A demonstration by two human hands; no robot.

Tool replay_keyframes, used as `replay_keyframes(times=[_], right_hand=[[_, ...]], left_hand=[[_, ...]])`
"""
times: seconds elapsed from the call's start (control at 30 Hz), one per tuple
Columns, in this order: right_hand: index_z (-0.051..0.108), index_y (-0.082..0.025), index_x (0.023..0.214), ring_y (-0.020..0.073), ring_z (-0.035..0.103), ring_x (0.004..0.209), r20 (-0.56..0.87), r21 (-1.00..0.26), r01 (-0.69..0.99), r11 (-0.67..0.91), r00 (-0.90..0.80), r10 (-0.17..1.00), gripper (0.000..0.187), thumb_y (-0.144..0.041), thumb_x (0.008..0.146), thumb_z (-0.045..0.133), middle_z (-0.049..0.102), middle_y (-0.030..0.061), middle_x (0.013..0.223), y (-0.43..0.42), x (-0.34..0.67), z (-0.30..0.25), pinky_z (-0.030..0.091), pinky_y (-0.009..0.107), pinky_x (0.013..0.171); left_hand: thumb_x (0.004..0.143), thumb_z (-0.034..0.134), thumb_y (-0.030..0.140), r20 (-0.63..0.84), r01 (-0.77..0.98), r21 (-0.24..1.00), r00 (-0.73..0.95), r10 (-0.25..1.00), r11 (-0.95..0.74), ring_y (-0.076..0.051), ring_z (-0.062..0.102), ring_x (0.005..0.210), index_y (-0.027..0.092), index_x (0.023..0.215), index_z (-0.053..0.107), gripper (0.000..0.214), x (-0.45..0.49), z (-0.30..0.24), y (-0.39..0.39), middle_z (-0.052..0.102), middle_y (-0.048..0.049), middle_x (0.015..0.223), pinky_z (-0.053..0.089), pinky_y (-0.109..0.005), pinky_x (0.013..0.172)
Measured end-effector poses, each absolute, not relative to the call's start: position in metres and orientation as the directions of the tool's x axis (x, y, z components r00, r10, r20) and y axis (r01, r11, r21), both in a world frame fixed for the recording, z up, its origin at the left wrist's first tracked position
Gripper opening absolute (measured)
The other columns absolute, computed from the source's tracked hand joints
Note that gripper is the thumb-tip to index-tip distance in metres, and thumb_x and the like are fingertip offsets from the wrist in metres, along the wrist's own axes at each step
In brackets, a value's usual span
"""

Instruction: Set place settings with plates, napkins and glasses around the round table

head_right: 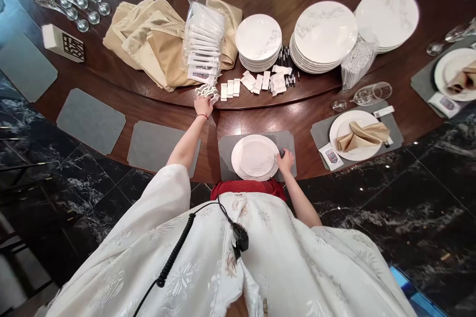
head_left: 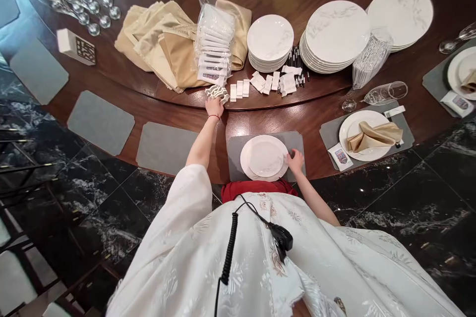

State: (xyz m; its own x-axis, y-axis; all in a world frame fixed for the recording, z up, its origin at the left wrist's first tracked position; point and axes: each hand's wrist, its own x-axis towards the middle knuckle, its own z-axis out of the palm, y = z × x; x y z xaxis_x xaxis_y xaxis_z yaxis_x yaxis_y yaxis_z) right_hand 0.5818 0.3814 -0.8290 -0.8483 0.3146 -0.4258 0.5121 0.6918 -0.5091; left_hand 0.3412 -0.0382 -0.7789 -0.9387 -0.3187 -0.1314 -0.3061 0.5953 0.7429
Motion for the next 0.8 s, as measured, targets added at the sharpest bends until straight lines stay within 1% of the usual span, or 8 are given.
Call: replay_keyframes(times=[0.13, 0.23, 0.33, 0.43, 0.6, 0.67, 0.73, 0.8], right_hand=[[0.064, -0.018, 0.112, 0.0284, 0.057, 0.124, -0.361, -0.731, 0.446, 0.517, -0.895, 0.261, 0.034, -0.035, 0.084, 0.053, 0.067, 0.015, 0.125, 0.35, 0.551, -0.808, 0.04, 0.049, 0.113], [0.065, -0.02, 0.107, 0.0232, 0.067, 0.102, -0.413, -0.876, 0.426, 0.228, -0.905, 0.105, 0.031, -0.042, 0.085, 0.061, 0.072, 0.0104, 0.109, 0.314, 0.533, -0.786, 0.051, 0.042, 0.102], [0.062, -0.024, 0.117, 0.0183, 0.07, 0.091, -0.391, -0.92, 0.391, 0.001, -0.92, 0.0, 0.041, -0.049, 0.086, 0.066, 0.072, 0.0064, 0.106, 0.285, 0.526, -0.764, 0.057, 0.036, 0.094], [0.059, -0.026, 0.122, 0.0159, 0.071, 0.089, -0.371, -0.927, 0.365, -0.089, -0.928, 0.049, 0.045, -0.053, 0.087, 0.066, 0.071, 0.0046, 0.106, 0.273, 0.529, -0.751, 0.058, 0.032, 0.09], [0.06, -0.023, 0.103, 0.0149, 0.067, 0.08, -0.417, -0.909, 0.41, -0.079, -0.886, 0.203, 0.039, -0.054, 0.082, 0.071, 0.069, 0.0033, 0.094, 0.3, 0.548, -0.772, 0.059, 0.03, 0.083], [0.061, -0.021, 0.098, 0.0144, 0.064, 0.072, -0.463, -0.886, 0.456, -0.088, -0.854, 0.237, 0.038, -0.05, 0.078, 0.073, 0.069, 0.0022, 0.086, 0.324, 0.557, -0.79, 0.059, 0.03, 0.076], [0.062, -0.019, 0.095, 0.0137, 0.061, 0.065, -0.496, -0.864, 0.498, -0.074, -0.82, 0.286, 0.034, -0.045, 0.076, 0.073, 0.067, 0.0012, 0.08, 0.353, 0.562, -0.808, 0.058, 0.031, 0.071], [0.064, -0.016, 0.092, 0.0139, 0.06, 0.063, -0.502, -0.845, 0.534, -0.022, -0.78, 0.373, 0.029, -0.041, 0.078, 0.069, 0.067, 0.0023, 0.079, 0.385, 0.562, -0.825, 0.057, 0.031, 0.069]], left_hand=[[0.091, 0.065, 0.022, -0.27, -0.375, 0.863, -0.909, -0.319, 0.339, -0.015, 0.063, 0.084, 0.013, 0.092, 0.065, 0.009, 0.384, -0.778, -0.004, 0.067, -0.0051, 0.085, 0.055, -0.037, 0.089], [0.088, 0.072, 0.033, -0.361, -0.374, 0.927, -0.905, -0.225, 0.015, -0.015, 0.068, 0.081, 0.012, 0.098, 0.066, 0.024, 0.422, -0.77, 0.036, 0.068, -0.0054, 0.086, 0.057, -0.033, 0.079], [0.083, 0.077, 0.042, -0.372, -0.36, 0.927, -0.917, -0.143, -0.104, -0.017, 0.071, 0.083, 0.012, 0.095, 0.065, 0.034, 0.457, -0.759, 0.076, 0.069, -0.0062, 0.087, 0.058, -0.031, 0.077], [0.08, 0.079, 0.044, -0.37, -0.363, 0.927, -0.925, -0.081, -0.097, -0.019, 0.072, 0.084, 0.013, 0.09, 0.064, 0.037, 0.486, -0.756, 0.112, 0.07, -0.0067, 0.087, 0.059, -0.031, 0.078], [0.078, 0.081, 0.04, -0.375, -0.375, 0.927, -0.925, 0.055, 0.005, -0.022, 0.071, 0.086, 0.014, 0.085, 0.062, 0.033, 0.52, -0.777, 0.16, 0.071, -0.0082, 0.086, 0.058, -0.036, 0.082], [0.075, 0.083, 0.033, -0.362, -0.353, 0.93, -0.927, 0.093, 0.098, -0.026, 0.07, 0.099, 0.014, 0.092, 0.064, 0.032, 0.532, -0.789, 0.166, 0.072, -0.0109, 0.099, 0.055, -0.039, 0.092], [0.073, 0.082, 0.025, -0.34, -0.331, 0.916, -0.94, 0.002, 0.227, -0.029, 0.061, 0.121, 0.015, 0.111, 0.064, 0.043, 0.545, -0.803, 0.16, 0.067, -0.0144, 0.124, 0.047, -0.041, 0.108], [0.075, 0.077, 0.019, -0.334, -0.39, 0.851, -0.919, -0.211, 0.351, -0.03, 0.046, 0.139, 0.015, 0.129, 0.057, 0.057, 0.562, -0.818, 0.144, 0.054, -0.0168, 0.144, 0.034, -0.041, 0.119]])
